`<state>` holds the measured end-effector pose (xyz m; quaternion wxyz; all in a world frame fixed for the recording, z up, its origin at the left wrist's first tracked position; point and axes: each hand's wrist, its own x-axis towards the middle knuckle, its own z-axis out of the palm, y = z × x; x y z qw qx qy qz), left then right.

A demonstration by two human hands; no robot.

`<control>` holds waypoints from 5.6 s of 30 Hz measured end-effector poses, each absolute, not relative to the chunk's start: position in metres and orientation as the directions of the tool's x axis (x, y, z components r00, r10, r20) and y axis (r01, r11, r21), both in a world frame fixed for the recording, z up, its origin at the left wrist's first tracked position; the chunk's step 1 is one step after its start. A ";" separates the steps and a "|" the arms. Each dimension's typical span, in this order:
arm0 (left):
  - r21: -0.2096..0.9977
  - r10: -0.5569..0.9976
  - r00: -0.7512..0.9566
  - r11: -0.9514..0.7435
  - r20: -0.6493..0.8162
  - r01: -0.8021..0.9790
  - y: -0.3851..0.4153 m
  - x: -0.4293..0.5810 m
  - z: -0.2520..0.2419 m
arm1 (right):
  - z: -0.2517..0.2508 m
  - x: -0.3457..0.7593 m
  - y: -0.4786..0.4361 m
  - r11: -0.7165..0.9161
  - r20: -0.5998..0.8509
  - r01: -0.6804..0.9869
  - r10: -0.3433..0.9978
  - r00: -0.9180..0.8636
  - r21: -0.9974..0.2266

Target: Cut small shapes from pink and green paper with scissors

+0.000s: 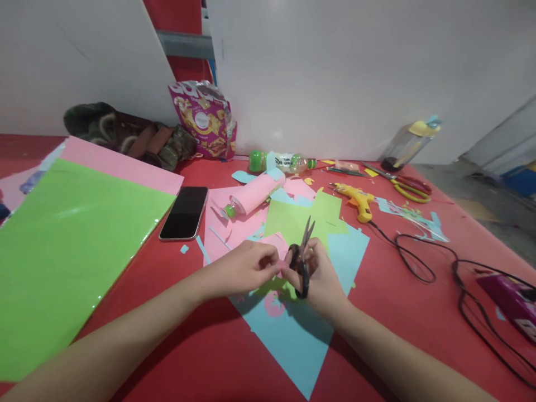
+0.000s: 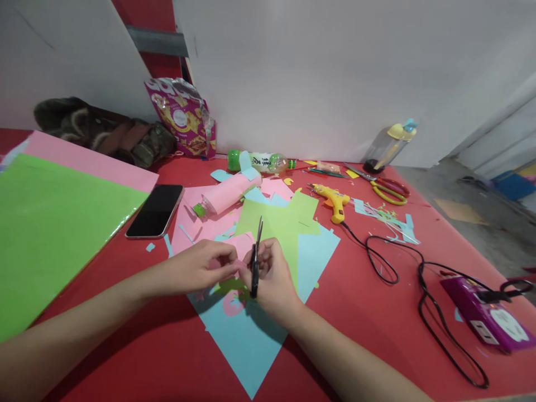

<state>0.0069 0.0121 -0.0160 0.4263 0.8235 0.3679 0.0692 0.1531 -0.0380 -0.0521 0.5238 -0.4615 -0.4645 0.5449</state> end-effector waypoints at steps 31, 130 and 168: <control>0.798 0.811 0.584 -0.334 -0.028 0.501 0.006 0.016 -0.027 | -0.050 0.154 -0.034 -0.086 -0.106 -0.277 0.993 0.057 -0.957; 0.807 0.868 0.486 -0.358 0.103 0.469 0.011 -0.002 0.008 | -0.052 0.154 -0.048 -0.149 0.013 -0.315 0.888 -0.460 -0.937; 0.807 0.876 0.471 -0.348 0.099 0.477 0.009 0.000 0.008 | -0.049 0.153 -0.047 -0.181 0.007 -0.343 0.876 -0.482 -0.922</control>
